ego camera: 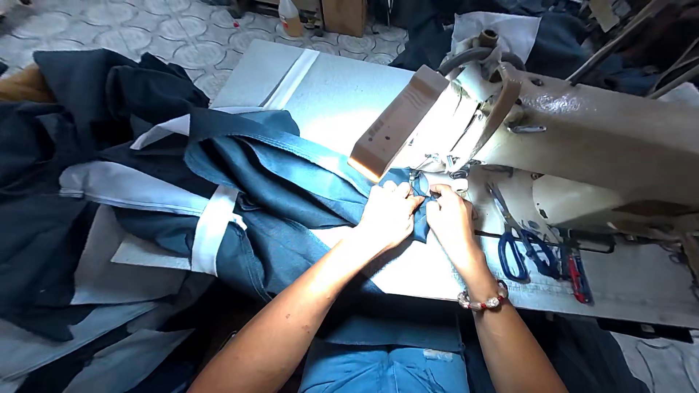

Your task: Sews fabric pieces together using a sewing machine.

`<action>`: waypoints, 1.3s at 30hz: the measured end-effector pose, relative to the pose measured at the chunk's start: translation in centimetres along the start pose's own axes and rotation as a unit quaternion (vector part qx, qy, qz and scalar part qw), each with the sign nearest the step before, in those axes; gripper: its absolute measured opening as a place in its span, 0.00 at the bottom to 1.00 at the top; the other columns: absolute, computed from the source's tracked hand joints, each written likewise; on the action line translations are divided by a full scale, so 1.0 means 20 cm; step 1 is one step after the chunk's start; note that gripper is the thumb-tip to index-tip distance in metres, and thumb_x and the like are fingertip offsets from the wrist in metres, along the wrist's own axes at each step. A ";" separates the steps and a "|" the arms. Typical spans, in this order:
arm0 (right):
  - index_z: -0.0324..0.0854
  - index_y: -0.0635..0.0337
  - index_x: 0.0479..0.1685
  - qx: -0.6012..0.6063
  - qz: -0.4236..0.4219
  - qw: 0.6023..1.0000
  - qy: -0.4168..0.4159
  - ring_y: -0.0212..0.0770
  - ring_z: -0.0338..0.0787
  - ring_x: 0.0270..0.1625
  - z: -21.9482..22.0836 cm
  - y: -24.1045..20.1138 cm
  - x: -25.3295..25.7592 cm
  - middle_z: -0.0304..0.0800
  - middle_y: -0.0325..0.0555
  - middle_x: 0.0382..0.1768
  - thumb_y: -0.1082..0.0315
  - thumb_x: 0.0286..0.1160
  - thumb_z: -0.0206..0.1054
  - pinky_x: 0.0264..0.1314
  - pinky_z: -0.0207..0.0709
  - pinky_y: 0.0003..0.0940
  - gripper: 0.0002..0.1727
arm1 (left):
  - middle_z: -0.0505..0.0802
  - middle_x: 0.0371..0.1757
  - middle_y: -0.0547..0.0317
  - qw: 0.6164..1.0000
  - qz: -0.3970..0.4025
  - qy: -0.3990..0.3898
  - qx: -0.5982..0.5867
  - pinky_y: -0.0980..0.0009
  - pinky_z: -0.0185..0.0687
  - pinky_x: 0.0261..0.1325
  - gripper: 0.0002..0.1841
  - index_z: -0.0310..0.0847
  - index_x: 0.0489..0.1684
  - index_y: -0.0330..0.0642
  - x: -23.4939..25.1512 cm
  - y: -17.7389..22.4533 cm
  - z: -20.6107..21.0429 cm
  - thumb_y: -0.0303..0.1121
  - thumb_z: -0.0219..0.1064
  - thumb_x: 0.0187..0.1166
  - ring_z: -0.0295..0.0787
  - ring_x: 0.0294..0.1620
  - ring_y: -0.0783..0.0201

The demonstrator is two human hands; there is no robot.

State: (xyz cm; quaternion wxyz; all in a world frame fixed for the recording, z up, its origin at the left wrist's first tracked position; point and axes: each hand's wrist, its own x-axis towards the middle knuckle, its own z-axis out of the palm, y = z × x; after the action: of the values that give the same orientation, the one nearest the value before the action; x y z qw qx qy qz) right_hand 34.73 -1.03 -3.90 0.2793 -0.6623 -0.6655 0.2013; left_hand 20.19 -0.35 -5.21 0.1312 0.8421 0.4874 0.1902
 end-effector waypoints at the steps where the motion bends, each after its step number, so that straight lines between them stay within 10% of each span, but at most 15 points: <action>1: 0.83 0.71 0.63 0.024 0.027 0.999 -0.023 0.57 0.91 0.39 -0.02 -0.01 0.00 0.91 0.65 0.41 0.79 0.78 0.61 0.45 0.82 0.54 0.17 | 0.90 0.52 0.45 1.000 -0.003 -0.004 0.013 0.44 0.68 0.51 0.19 0.92 0.61 0.44 0.00 0.01 0.00 0.30 0.56 0.80 0.82 0.54 0.42; 6: 0.74 0.70 0.71 0.246 0.116 0.961 -0.052 0.29 0.81 0.18 -0.02 0.04 -0.04 0.85 0.48 0.30 0.73 0.89 0.57 0.21 0.78 0.24 0.17 | 0.88 0.55 0.45 1.000 0.011 -0.016 0.016 0.46 0.65 0.55 0.24 0.86 0.72 0.51 -0.02 0.01 0.02 0.34 0.52 0.80 0.80 0.57 0.44; 11: 0.69 0.68 0.79 0.226 0.134 0.961 -0.083 0.28 0.78 0.17 -0.03 0.00 -0.12 0.84 0.46 0.26 0.73 0.83 0.65 0.21 0.75 0.24 0.26 | 0.84 0.76 0.42 0.993 0.082 -0.046 -0.066 0.39 0.63 0.77 0.26 0.84 0.69 0.33 -0.13 -0.06 -0.03 0.37 0.53 0.76 0.72 0.82 0.39; 14: 0.70 0.70 0.78 0.248 0.114 0.961 -0.044 0.27 0.75 0.18 0.01 -0.03 -0.14 0.81 0.45 0.24 0.78 0.74 0.70 0.22 0.73 0.22 0.30 | 0.79 0.82 0.44 0.995 0.070 -0.073 -0.019 0.42 0.57 0.84 0.37 0.81 0.72 0.33 -0.16 -0.06 -0.02 0.55 0.63 0.69 0.64 0.88 0.40; 16: 0.72 0.71 0.71 0.359 0.125 0.925 0.000 0.25 0.76 0.16 0.01 -0.06 -0.14 0.81 0.41 0.21 0.84 0.71 0.68 0.19 0.74 0.19 0.26 | 0.88 0.72 0.44 0.998 0.067 -0.003 0.000 0.41 0.62 0.79 0.35 0.85 0.63 0.35 -0.12 -0.05 0.00 0.58 0.69 0.68 0.74 0.81 0.41; 20: 0.70 0.64 0.52 0.535 0.186 0.823 0.039 0.28 0.80 0.14 0.02 -0.15 -0.16 0.82 0.39 0.21 0.88 0.75 0.61 0.17 0.77 0.20 0.13 | 0.94 0.37 0.53 0.960 0.161 0.211 0.095 0.48 0.72 0.64 0.02 0.89 0.31 0.42 0.00 -0.12 0.04 0.28 0.72 0.66 0.91 0.51 0.50; 24: 0.71 0.70 0.55 0.381 0.145 0.913 -0.008 0.25 0.77 0.12 0.03 -0.08 -0.19 0.77 0.38 0.16 0.86 0.71 0.67 0.16 0.74 0.19 0.16 | 0.95 0.38 0.50 0.953 0.244 0.130 0.121 0.44 0.72 0.76 0.07 0.88 0.28 0.39 -0.03 -0.17 -0.02 0.24 0.65 0.74 0.92 0.57 0.46; 30: 0.80 0.70 0.61 0.139 0.048 0.987 -0.058 0.30 0.84 0.21 -0.05 0.04 -0.15 0.87 0.45 0.27 0.72 0.80 0.67 0.28 0.82 0.27 0.15 | 0.88 0.71 0.38 0.987 0.148 0.006 0.055 0.34 0.55 0.85 0.29 0.90 0.63 0.55 -0.21 -0.10 0.00 0.59 0.47 0.84 0.77 0.80 0.36; 39: 0.83 0.73 0.66 0.048 0.036 0.998 -0.023 0.53 0.88 0.40 0.01 -0.03 -0.11 0.91 0.61 0.40 0.72 0.72 0.74 0.51 0.80 0.52 0.23 | 0.92 0.63 0.40 0.993 0.117 0.024 0.004 0.34 0.64 0.79 0.23 0.93 0.54 0.43 -0.19 -0.07 -0.03 0.40 0.51 0.78 0.84 0.73 0.38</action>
State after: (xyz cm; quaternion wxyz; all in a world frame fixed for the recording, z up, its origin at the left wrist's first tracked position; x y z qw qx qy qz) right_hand 34.10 -3.30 -3.90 0.2882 -0.6669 -0.6368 0.2582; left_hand 17.08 -2.98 -6.04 0.0933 0.8888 0.3896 0.2224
